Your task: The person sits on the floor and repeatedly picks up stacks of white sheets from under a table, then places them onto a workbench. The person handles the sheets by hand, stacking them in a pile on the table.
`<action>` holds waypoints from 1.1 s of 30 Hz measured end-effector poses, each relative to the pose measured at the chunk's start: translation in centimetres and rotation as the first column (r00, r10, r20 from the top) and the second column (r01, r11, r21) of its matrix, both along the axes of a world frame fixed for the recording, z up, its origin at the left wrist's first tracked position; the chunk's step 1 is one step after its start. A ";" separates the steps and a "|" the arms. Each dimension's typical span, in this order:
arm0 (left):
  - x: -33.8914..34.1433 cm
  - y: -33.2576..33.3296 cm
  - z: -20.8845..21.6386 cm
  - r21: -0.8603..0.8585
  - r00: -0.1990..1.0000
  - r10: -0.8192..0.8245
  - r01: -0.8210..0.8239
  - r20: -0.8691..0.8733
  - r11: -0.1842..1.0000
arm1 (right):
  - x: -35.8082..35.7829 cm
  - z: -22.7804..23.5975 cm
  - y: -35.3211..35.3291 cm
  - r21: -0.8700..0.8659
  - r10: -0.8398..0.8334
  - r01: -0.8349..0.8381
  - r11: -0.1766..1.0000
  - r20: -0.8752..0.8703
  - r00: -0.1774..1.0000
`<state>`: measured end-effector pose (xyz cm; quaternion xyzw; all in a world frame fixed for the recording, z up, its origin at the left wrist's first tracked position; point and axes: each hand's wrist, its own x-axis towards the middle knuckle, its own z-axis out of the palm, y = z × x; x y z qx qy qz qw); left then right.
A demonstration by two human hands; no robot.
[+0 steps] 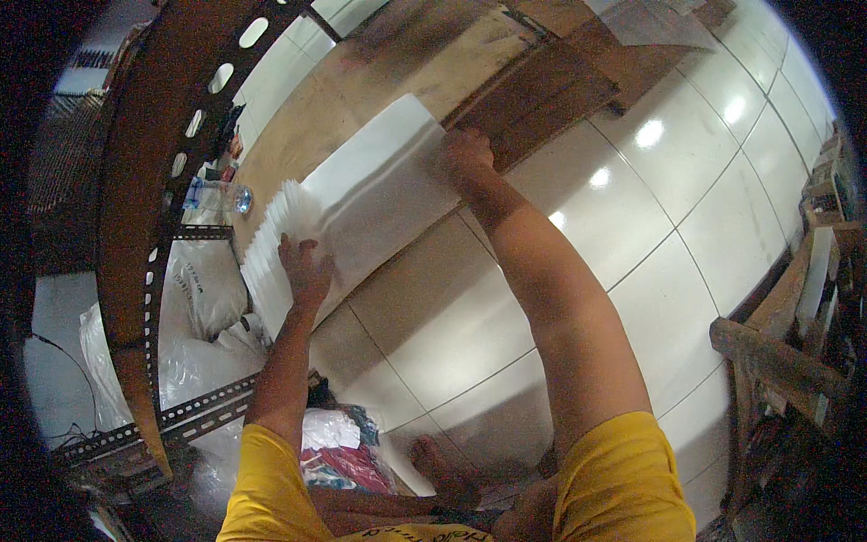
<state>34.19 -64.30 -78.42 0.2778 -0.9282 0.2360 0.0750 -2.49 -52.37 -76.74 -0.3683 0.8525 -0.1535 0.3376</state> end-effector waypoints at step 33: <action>-1.0 -0.2 -0.8 0.515 0.931 0.349 -0.246 -0.111 0.821 | -3.0 -7.0 -2.1 -0.282 0.013 0.212 0.936 0.627 0.779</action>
